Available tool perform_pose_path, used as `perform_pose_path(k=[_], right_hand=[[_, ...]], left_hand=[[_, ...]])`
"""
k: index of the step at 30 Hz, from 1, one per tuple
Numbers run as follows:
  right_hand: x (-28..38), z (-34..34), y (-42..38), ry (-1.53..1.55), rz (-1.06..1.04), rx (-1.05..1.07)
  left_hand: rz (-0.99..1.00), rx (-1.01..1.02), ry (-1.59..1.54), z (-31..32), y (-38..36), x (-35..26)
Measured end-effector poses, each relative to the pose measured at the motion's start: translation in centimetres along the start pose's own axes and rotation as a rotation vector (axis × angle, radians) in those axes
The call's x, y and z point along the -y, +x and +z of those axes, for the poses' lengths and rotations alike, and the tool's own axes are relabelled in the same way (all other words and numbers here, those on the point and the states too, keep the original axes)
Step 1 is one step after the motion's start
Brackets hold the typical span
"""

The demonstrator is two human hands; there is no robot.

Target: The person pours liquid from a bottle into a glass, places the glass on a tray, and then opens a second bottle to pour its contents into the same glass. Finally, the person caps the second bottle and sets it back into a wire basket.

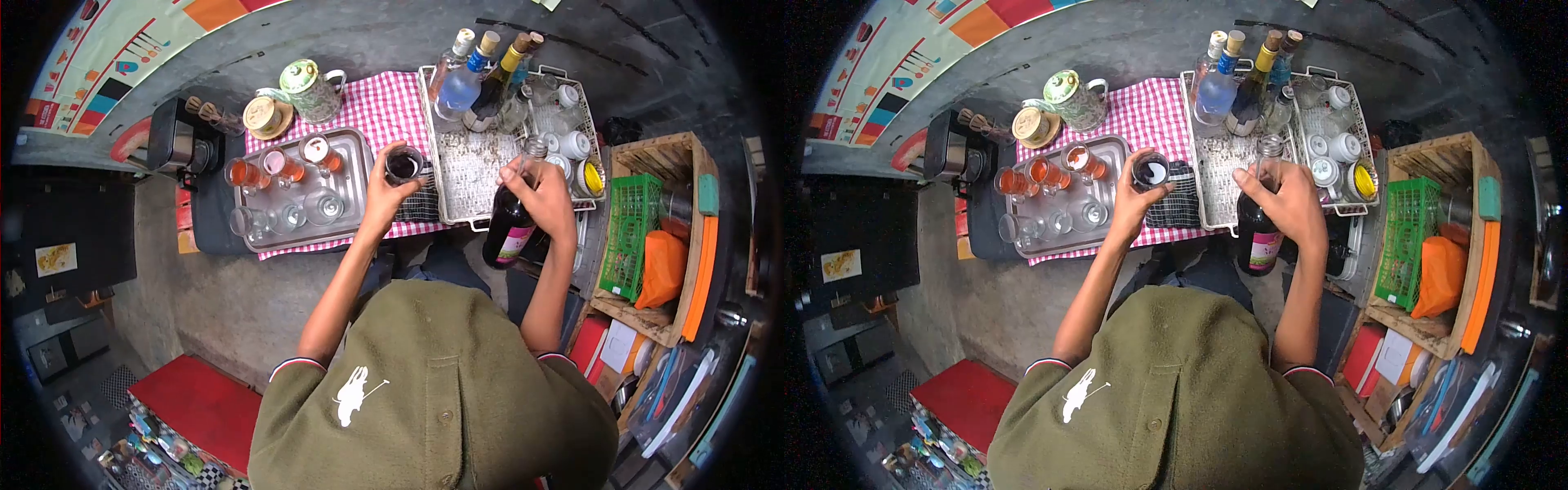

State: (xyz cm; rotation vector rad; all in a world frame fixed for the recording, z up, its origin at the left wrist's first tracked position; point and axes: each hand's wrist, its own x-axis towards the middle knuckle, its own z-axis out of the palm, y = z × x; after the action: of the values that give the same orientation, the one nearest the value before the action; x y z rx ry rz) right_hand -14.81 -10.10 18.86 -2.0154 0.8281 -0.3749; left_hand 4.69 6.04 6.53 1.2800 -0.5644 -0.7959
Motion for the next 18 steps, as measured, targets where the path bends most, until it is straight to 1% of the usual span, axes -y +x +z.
perform_pose_path(k=[3,6,10,11,14,15,18], right_hand=[[0.1,-0.9,1.1,0.080,-0.023,-0.014],[0.1,-1.8,2.5,0.051,-0.065,-0.023],[-2.0,-2.2,4.5,-0.026,-0.109,-0.029],[-2.2,-2.0,4.9,-0.004,-0.181,-0.075],[-3.6,-1.6,6.1,0.017,-0.212,-0.112],[-4.2,-1.3,6.6,0.025,-0.225,-0.118],[-6.6,-0.4,7.7,0.004,-0.275,-0.109]], left_hand=[[0.001,-0.062,-0.048,0.9,-0.4,0.0],[0.027,-0.133,-0.046,2.1,-0.7,-0.4],[0.041,-0.202,-0.046,3.3,-1.0,-0.6],[0.034,-0.216,-0.080,3.6,-1.1,-0.8],[0.063,-0.293,-0.003,4.4,-1.4,-0.9],[0.068,-0.308,-0.041,4.7,-1.5,-0.7],[0.084,-0.365,0.006,5.4,-1.8,-0.7]])
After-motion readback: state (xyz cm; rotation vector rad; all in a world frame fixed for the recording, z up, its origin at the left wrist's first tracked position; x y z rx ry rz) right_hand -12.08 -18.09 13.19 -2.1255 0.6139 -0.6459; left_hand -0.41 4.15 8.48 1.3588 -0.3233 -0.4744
